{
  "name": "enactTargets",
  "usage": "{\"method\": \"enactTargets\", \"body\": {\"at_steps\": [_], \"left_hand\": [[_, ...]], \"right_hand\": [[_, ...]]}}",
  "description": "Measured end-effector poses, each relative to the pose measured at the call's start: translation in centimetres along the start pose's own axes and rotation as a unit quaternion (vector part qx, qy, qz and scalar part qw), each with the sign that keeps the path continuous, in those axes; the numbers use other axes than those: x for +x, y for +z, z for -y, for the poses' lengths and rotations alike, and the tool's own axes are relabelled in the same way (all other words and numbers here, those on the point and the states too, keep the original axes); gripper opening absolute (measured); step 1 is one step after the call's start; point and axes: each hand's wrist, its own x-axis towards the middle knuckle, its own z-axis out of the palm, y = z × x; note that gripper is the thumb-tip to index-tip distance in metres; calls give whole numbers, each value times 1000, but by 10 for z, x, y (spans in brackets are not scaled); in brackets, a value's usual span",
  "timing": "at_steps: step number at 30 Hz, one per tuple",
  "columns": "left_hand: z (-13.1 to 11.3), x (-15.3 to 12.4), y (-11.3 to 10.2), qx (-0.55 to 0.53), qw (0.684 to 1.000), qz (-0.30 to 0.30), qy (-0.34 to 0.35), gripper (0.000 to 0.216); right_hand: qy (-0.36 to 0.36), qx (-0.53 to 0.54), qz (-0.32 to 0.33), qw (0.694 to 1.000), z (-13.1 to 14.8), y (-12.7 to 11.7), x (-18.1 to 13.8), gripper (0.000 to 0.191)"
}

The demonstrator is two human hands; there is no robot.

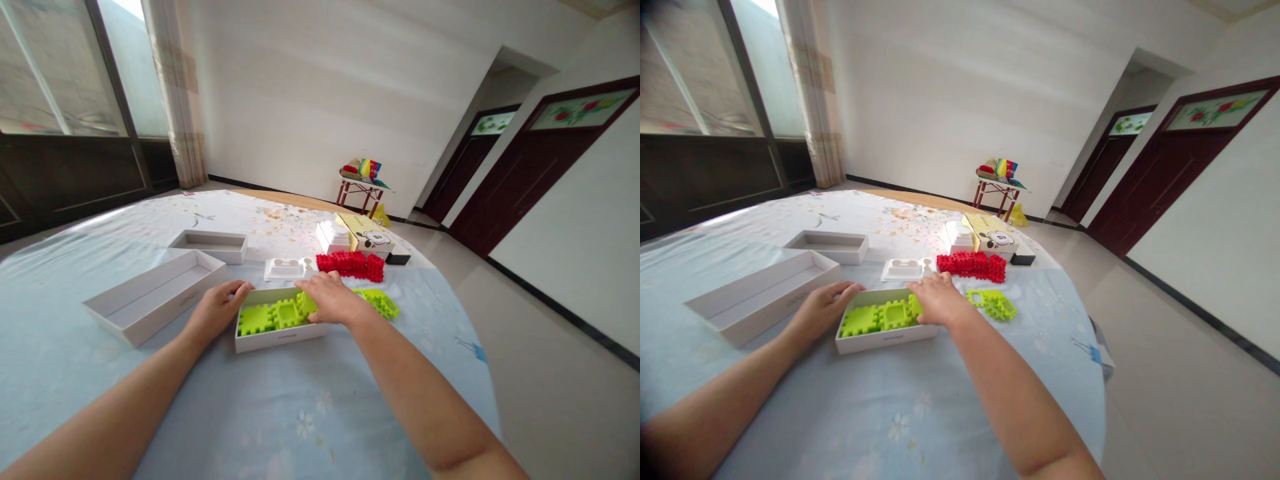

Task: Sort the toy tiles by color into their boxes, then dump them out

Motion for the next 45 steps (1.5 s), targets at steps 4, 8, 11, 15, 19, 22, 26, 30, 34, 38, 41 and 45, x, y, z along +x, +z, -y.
{"method": "enactTargets", "body": {"at_steps": [4, 8, 11, 15, 19, 22, 26, 30, 34, 38, 41, 45], "left_hand": [[-1, 1, 0, -1, 1000, 2, -3, 48], [-1, 1, 0, 3, 1000, 1, 2, 46], [0, 0, 0, 9, 1000, 2, 3, 46], [-1, 1, -1, 13, 1000, -1, 4, 45], [-6, 1, -1, 21, 999, -21, 22, 45], [-11, 0, 1, 20, 999, -16, 40, 44], [-9, 0, 1, 18, 999, -19, 42, 45], [2, 3, -2, -3, 999, -40, 8, 47], [8, 6, -2, -14, 999, -38, -22, 48], [8, 5, -1, -3, 998, -33, -43, 51], [9, 3, 0, 0, 998, -31, -45, 50], [11, 2, 0, -6, 999, -29, -42, 46]], "right_hand": [[-1, 22, -24, 999, -6, -1, -6, 70], [-1, 50, -27, 998, -10, 0, -7, 51], [-4, 68, -24, 997, -11, 4, -5, 40], [-10, 85, -17, 996, -11, 11, -4, 45], [1, 80, -13, 997, -9, 15, -3, 41], [3, 80, -21, 997, -9, 15, -3, 38], [11, 124, -72, 990, -21, 11, -11, 36], [90, 165, -142, 972, -56, 8, -35, 32], [186, 184, -150, 953, -97, 21, -67, 34], [266, 186, -135, 936, -127, 41, -92, 39], [318, 198, -109, 921, -141, 52, -103, 53], [340, 210, -67, 914, -148, 61, -108, 76]]}}
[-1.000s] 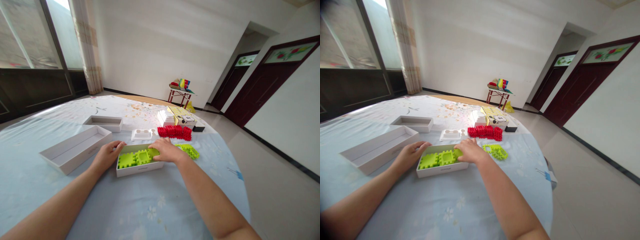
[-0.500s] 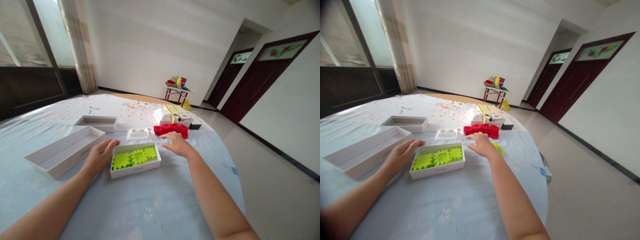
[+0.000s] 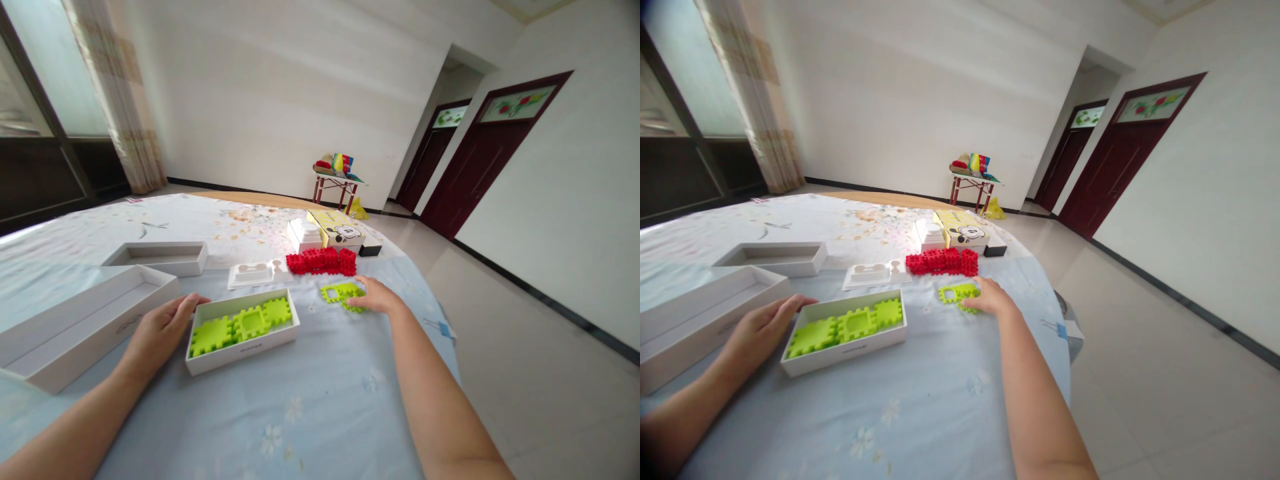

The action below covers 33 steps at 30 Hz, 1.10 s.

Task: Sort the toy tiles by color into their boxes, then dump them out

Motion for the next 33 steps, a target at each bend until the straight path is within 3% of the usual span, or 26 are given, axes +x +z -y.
{"method": "enactTargets", "body": {"at_steps": [5, 12, 17, 27, 33], "left_hand": [[0, 0, -1, 15, 1000, 18, -16, 53], [4, 1, 0, 17, 1000, 20, -10, 53], [5, 1, 0, 6, 999, 32, -13, 51], [3, 0, 0, 10, 999, 33, -17, 51], [4, 0, 1, -2, 1000, 25, -15, 53]], "right_hand": [[-16, -10, 47, 999, 5, 2, 0, 79], [-99, -17, 70, 992, 26, 11, 0, 83], [-94, -10, 46, 995, 36, 16, 0, 73], [14, -94, -89, 991, 58, 31, 10, 57], [18, -62, -99, 993, 54, 33, 16, 45]]}}
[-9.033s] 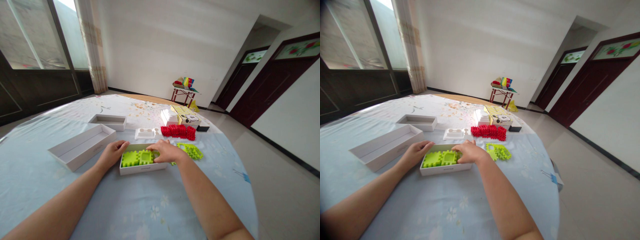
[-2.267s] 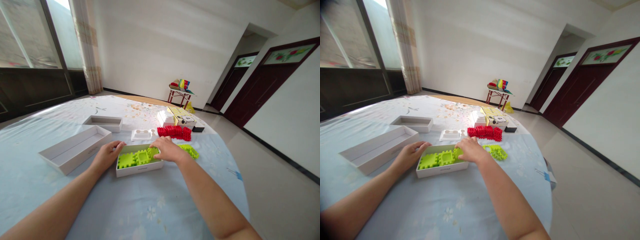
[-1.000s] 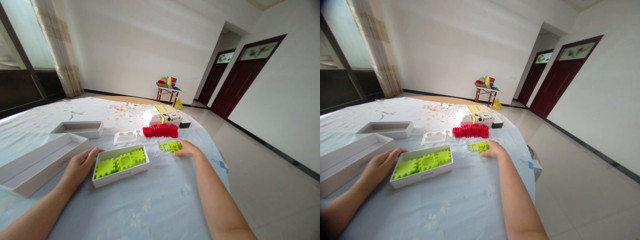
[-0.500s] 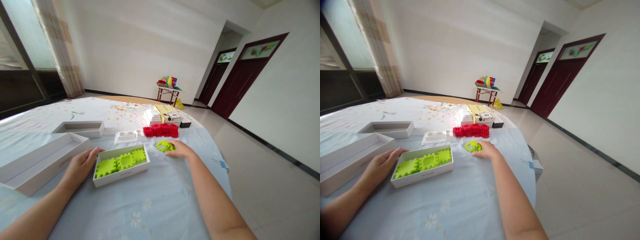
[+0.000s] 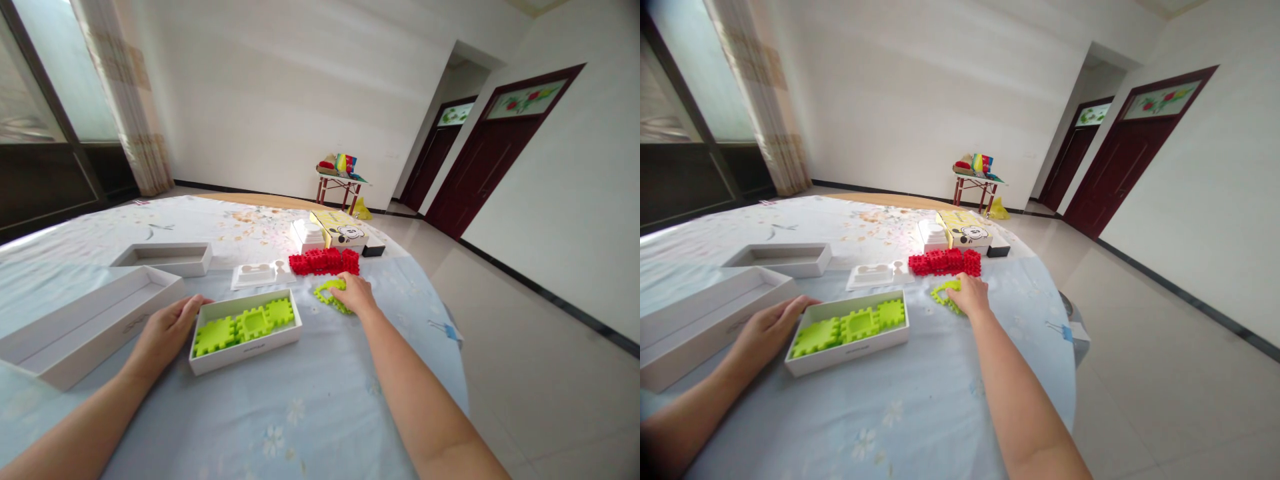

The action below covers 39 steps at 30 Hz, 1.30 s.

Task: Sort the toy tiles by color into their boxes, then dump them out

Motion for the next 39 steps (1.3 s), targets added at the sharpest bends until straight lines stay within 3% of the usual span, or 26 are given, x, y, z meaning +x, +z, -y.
{"method": "enactTargets", "body": {"at_steps": [6, 15, 25, 34, 39], "left_hand": [[-2, -1, 0, -5, 1000, -11, -3, 48], [3, 2, 2, -13, 999, 20, -30, 55], [-1, 0, 1, 5, 1000, 8, -14, 52], [-2, 0, 0, 14, 1000, 7, -21, 53], [-2, 0, 0, 5, 1000, 11, -16, 55]], "right_hand": [[-43, 157, -21, 987, -40, -30, 1, 52], [-88, 191, 161, 964, -57, -26, -15, 60], [-100, 187, 150, 966, -77, -30, -12, 64], [-123, 229, 211, 942, -78, -23, -13, 74], [-118, 211, 181, 953, -75, -22, -12, 68]]}}
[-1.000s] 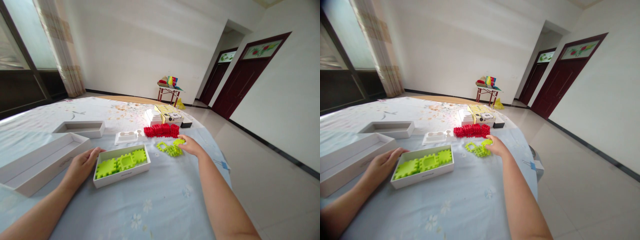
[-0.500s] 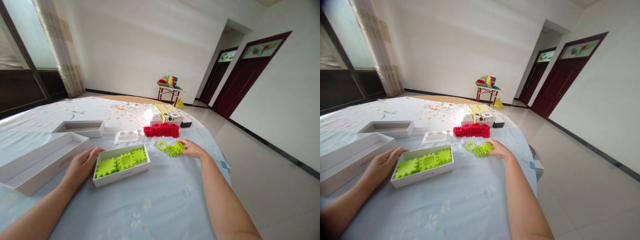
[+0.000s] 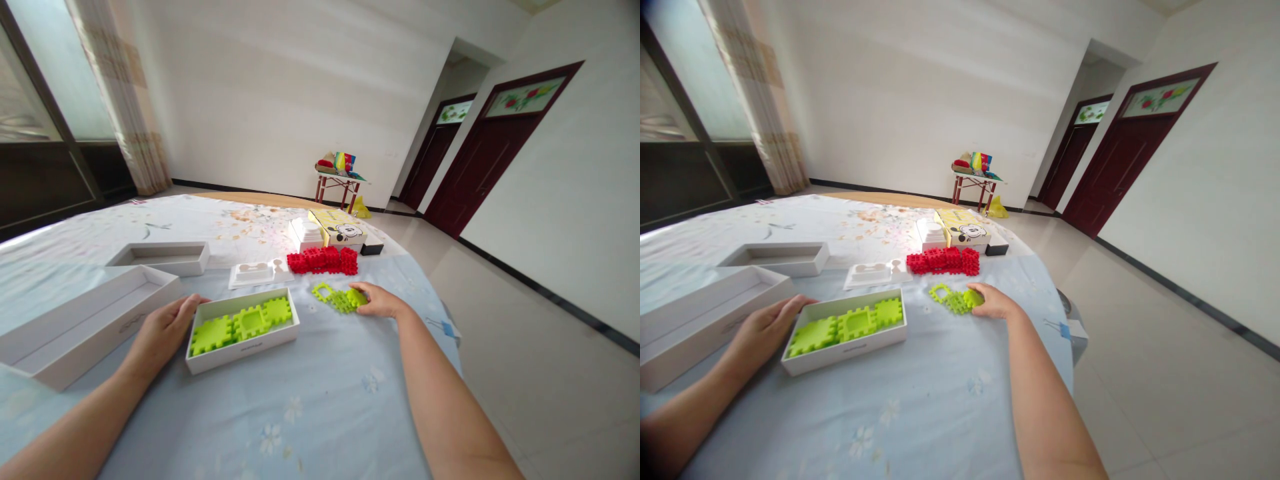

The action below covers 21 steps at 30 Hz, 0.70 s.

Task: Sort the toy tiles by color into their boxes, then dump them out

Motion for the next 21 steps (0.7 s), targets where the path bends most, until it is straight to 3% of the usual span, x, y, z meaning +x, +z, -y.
{"method": "enactTargets", "body": {"at_steps": [7, 15, 21], "left_hand": [[3, 0, 5, -15, 999, -35, 20, 44], [2, 0, 2, -11, 1000, -21, 10, 54], [-1, -2, 2, -18, 1000, -5, 14, 58]], "right_hand": [[11, -29, -89, 996, 17, 1, 5, 68], [33, -178, -56, 982, 59, 27, 15, 70], [27, -240, -55, 969, 61, 32, 14, 63]]}}
